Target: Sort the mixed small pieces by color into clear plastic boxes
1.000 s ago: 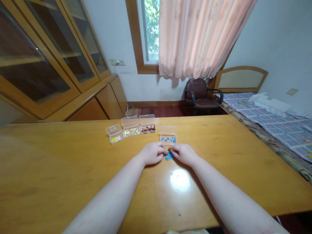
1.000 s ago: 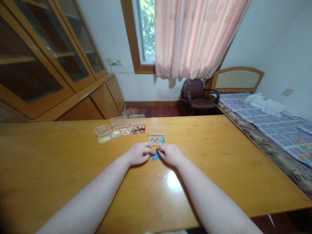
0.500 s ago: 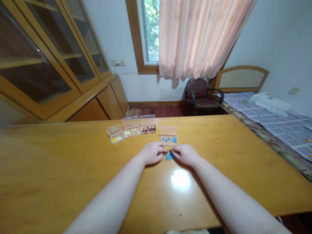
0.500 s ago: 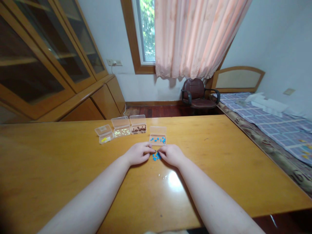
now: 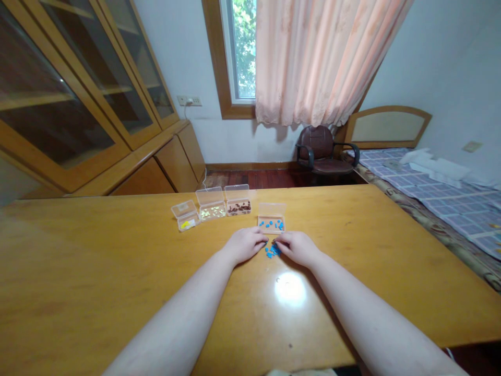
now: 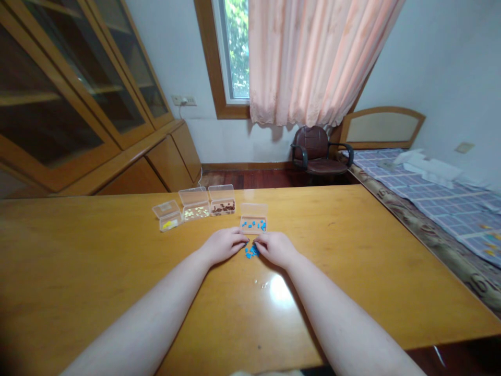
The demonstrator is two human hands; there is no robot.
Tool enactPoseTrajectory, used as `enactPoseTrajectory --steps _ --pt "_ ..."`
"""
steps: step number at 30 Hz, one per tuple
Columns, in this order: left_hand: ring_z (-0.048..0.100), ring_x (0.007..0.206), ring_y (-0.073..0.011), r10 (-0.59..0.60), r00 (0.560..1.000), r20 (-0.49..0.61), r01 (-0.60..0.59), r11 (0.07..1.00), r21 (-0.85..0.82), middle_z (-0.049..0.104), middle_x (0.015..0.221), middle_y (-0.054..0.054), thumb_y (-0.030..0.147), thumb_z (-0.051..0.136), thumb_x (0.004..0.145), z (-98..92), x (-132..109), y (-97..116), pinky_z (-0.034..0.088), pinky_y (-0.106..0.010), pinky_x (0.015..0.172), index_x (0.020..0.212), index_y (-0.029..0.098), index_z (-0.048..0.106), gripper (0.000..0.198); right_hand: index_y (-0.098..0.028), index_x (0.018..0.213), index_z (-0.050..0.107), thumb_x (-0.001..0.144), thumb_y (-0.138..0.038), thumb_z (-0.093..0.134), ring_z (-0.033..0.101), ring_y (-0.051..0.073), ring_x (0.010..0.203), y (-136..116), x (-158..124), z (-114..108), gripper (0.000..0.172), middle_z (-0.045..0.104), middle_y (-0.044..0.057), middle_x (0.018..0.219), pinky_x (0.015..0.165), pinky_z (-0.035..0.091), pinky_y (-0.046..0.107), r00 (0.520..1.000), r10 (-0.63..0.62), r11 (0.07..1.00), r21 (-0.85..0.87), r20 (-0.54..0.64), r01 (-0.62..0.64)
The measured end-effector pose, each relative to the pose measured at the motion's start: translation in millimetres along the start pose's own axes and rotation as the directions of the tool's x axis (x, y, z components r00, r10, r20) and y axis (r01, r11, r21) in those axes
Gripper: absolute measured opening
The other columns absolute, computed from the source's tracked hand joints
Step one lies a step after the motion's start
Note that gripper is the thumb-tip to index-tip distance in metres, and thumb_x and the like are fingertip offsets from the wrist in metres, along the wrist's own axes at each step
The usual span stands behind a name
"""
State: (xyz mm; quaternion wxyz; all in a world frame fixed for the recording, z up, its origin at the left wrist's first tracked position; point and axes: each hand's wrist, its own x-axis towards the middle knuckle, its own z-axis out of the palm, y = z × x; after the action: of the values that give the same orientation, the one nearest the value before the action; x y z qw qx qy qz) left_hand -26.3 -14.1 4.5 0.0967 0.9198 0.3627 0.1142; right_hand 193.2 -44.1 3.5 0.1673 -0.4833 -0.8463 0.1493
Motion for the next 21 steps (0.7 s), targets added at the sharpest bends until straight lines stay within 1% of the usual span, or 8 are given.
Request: enactPoseTrajectory --steps 7,12,15,16,18,21 --pt "0.060 0.084 -0.0161 -0.025 1.000 -0.005 0.025 0.996 0.081 0.065 0.091 -0.002 0.029 0.051 0.089 -1.0 3.5 5.0 0.045 -0.025 0.072 0.089 0.024 0.067 0.017 -0.022 0.094 0.071 0.091 -0.030 0.047 0.064 0.016 0.080 1.7 1.7 2.0 0.026 0.072 0.005 0.089 0.073 0.044 0.024 1.000 -0.018 0.999 0.036 0.001 0.018" --pt "0.061 0.082 -0.0163 -0.043 0.999 -0.016 0.044 0.995 0.088 0.065 0.092 -0.003 0.027 0.050 0.089 0.2 3.1 6.0 0.046 -0.026 0.072 0.089 0.022 0.065 0.016 -0.022 0.094 0.071 0.091 -0.029 0.047 0.064 0.016 0.081 1.4 1.6 2.1 0.025 0.072 0.005 0.090 0.075 0.045 0.024 1.000 -0.021 0.998 0.059 -0.002 0.021" --pt "0.061 0.082 -0.0162 -0.037 0.999 -0.035 0.040 0.996 0.074 0.065 0.092 -0.003 0.027 0.050 0.089 0.4 3.0 6.6 0.047 -0.026 0.072 0.090 0.022 0.065 0.015 -0.023 0.094 0.071 0.091 -0.030 0.047 0.064 0.016 0.080 1.3 1.3 0.0 0.026 0.072 0.005 0.090 0.073 0.045 0.024 1.000 -0.011 0.998 0.056 0.003 0.011" --pt "0.061 0.082 -0.0162 -0.035 0.998 -0.054 0.039 0.997 0.065 0.065 0.092 -0.003 0.027 0.050 0.089 0.2 3.4 7.1 0.047 -0.026 0.072 0.090 0.022 0.065 0.015 -0.023 0.094 0.071 0.091 -0.030 0.047 0.064 0.016 0.079 1.5 1.3 -1.0 0.026 0.072 0.004 0.089 0.072 0.045 0.024 1.000 -0.006 0.999 0.052 0.007 0.006" --pt "0.061 0.083 -0.0162 -0.057 0.990 -0.128 0.063 0.997 0.043 0.065 0.092 -0.003 0.028 0.049 0.090 0.1 4.9 8.3 0.047 -0.026 0.074 0.092 0.022 0.065 0.017 -0.023 0.095 0.071 0.090 -0.030 0.047 0.064 0.016 0.077 2.4 1.4 -3.0 0.025 0.072 0.004 0.088 0.070 0.045 0.024 1.000 0.006 0.999 0.045 0.009 -0.006" --pt "0.061 0.088 -0.0168 -0.147 0.950 -0.277 0.155 0.988 0.004 0.066 0.094 -0.004 0.029 0.047 0.091 2.0 8.0 8.1 0.047 -0.027 0.079 0.095 0.021 0.066 0.021 -0.024 0.095 0.071 0.089 -0.030 0.048 0.065 0.016 0.077 3.8 1.6 -5.3 0.024 0.073 0.004 0.088 0.069 0.045 0.024 1.000 0.019 0.999 0.049 0.010 -0.020"
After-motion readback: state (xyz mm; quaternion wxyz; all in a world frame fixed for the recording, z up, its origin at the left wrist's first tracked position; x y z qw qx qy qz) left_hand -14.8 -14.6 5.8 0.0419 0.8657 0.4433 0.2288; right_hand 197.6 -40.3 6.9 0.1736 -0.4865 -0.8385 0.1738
